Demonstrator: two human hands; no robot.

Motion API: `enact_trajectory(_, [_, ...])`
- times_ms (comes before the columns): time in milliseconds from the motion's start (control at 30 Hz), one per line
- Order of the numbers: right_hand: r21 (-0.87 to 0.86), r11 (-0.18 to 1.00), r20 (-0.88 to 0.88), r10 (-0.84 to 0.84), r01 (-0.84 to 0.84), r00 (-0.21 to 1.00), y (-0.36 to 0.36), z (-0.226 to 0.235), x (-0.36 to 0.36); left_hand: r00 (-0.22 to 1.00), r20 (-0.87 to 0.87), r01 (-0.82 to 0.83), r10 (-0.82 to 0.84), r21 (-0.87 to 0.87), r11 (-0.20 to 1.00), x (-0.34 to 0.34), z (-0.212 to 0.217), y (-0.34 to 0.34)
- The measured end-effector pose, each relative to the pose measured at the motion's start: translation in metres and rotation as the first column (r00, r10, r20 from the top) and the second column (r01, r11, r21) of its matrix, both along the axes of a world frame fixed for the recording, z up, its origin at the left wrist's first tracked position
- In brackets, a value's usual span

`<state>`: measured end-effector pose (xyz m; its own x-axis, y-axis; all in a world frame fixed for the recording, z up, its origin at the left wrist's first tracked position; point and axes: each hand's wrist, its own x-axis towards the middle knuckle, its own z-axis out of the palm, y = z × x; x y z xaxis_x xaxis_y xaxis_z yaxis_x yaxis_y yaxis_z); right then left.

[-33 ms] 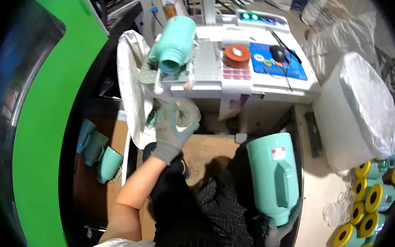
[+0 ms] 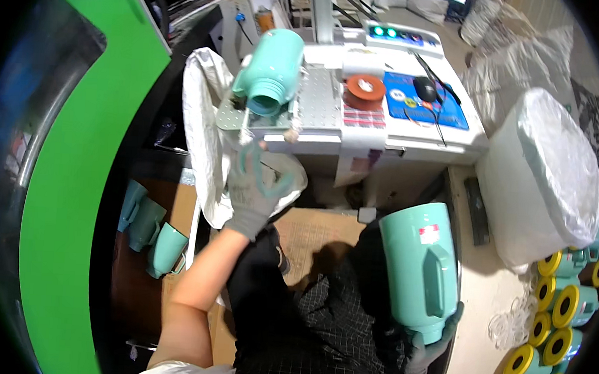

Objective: The person assembles teal plastic containers by inserting a white plastic ring into the opening, applying a label, and screwing on a yellow lid. The person handles each container one at a time, repeating the process throughout the clip.

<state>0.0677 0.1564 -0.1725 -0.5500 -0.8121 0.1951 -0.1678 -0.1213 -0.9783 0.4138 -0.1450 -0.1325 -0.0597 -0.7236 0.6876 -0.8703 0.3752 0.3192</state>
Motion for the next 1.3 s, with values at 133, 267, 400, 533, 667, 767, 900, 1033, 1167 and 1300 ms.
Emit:
enact_trajectory(133, [-0.157,0.987,-0.148,-0.043,0.020,0.988,-0.055,0.022,0.004,0.867,0.477,0.019,0.144,-0.322,0.947,0.048,0.041,-0.093])
enact_trajectory(267, [-0.274,0.953,-0.272,0.052,-0.129,0.961,-0.130,0.046,0.019,0.675,0.738,0.298,0.031,-0.311,0.902,0.090,0.042,-0.154])
enact_trajectory(400, [-0.353,0.916,-0.579,-0.053,-0.191,0.814,-0.185,0.068,0.016,0.926,0.359,0.229,-0.118,-0.285,0.931,0.058,0.090,-0.052])
enact_trajectory(533, [-0.327,0.911,-0.846,-0.164,-0.251,0.507,-0.252,0.122,0.064,0.932,0.046,0.343,-0.358,-0.428,0.836,0.066,0.105,0.090])
enact_trajectory(667, [-0.278,0.873,-0.939,-0.159,-0.401,0.304,-0.335,0.134,0.151,0.671,-0.455,0.570,-0.586,-0.189,0.800,0.040,0.056,0.147])
enact_trajectory(767, [-0.198,0.867,-0.974,-0.122,-0.457,0.191,-0.391,0.121,0.219,0.528,-0.838,0.664,-0.136,0.308,0.682,0.014,0.014,0.182])
enact_trajectory(900, [-0.046,0.936,-0.998,-0.062,-0.348,-0.033,-0.438,0.110,0.276,0.633,-0.760,0.542,-0.146,0.301,0.785,0.028,0.004,0.191])
enact_trajectory(1033, [0.027,0.960,-0.998,0.011,-0.279,-0.060,-0.457,0.103,0.298,0.676,-0.718,0.562,-0.168,0.353,0.748,0.045,0.009,0.190])
enact_trajectory(1167, [0.070,0.964,-0.998,0.070,-0.257,-0.009,-0.447,0.108,0.284,0.683,-0.685,0.602,-0.253,0.332,0.727,0.040,0.007,0.187])
enact_trajectory(1300, [-0.006,0.919,-0.989,0.052,-0.394,0.136,-0.423,0.086,0.267,0.700,-0.625,0.620,-0.344,0.294,0.727,0.029,0.006,0.180])
